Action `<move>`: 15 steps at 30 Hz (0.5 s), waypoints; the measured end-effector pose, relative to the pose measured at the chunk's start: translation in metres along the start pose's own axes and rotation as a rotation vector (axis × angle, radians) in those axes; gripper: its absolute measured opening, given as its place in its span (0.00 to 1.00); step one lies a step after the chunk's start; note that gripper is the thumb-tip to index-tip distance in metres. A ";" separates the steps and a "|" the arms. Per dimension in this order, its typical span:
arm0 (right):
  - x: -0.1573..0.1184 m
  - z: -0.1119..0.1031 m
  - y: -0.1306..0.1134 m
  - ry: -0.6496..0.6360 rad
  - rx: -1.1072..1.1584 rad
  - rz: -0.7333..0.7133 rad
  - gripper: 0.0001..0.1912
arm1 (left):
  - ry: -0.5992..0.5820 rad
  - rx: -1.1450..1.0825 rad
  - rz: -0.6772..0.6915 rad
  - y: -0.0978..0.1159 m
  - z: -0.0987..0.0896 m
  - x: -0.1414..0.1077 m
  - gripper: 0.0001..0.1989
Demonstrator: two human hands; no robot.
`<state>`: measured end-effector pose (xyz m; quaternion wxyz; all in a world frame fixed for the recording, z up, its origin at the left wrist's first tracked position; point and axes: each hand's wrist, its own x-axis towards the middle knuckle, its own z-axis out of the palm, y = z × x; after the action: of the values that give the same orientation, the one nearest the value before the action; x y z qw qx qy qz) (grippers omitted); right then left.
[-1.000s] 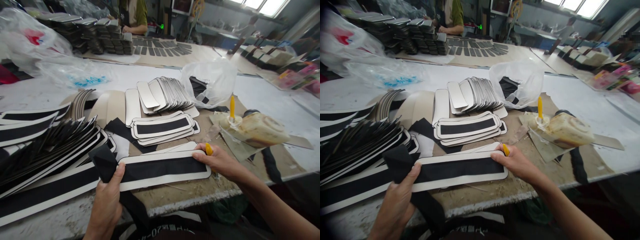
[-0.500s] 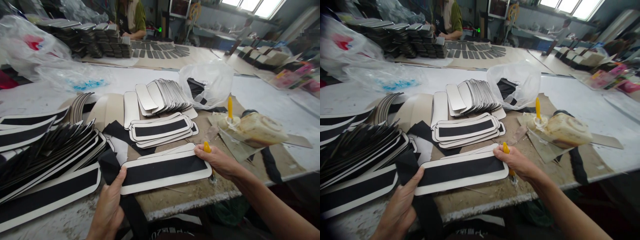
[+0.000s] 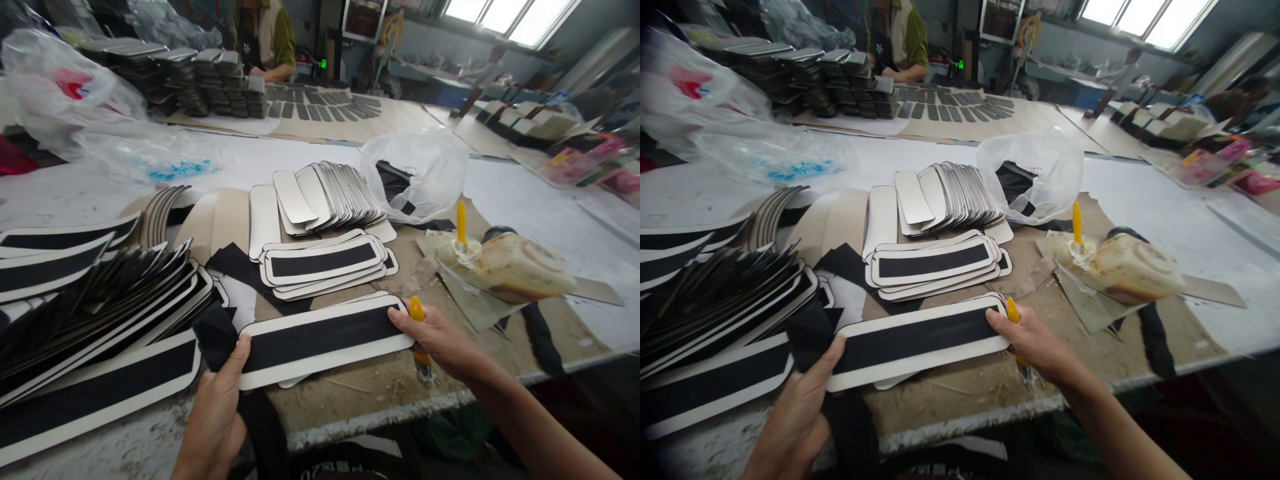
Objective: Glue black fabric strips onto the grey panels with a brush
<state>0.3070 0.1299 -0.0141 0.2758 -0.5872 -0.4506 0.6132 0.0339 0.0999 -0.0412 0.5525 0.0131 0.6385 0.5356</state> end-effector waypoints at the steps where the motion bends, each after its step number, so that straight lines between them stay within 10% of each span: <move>1: 0.000 0.000 0.000 -0.001 0.011 0.004 0.21 | 0.002 -0.008 -0.018 0.001 0.001 0.000 0.13; 15: 0.014 -0.014 0.004 0.077 -0.287 0.029 0.13 | -0.263 -0.059 0.121 -0.002 -0.015 0.003 0.25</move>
<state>0.3191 0.1438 -0.0228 0.1973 -0.6503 -0.5142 0.5233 0.0230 0.0904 -0.0477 0.5983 0.1055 0.5426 0.5801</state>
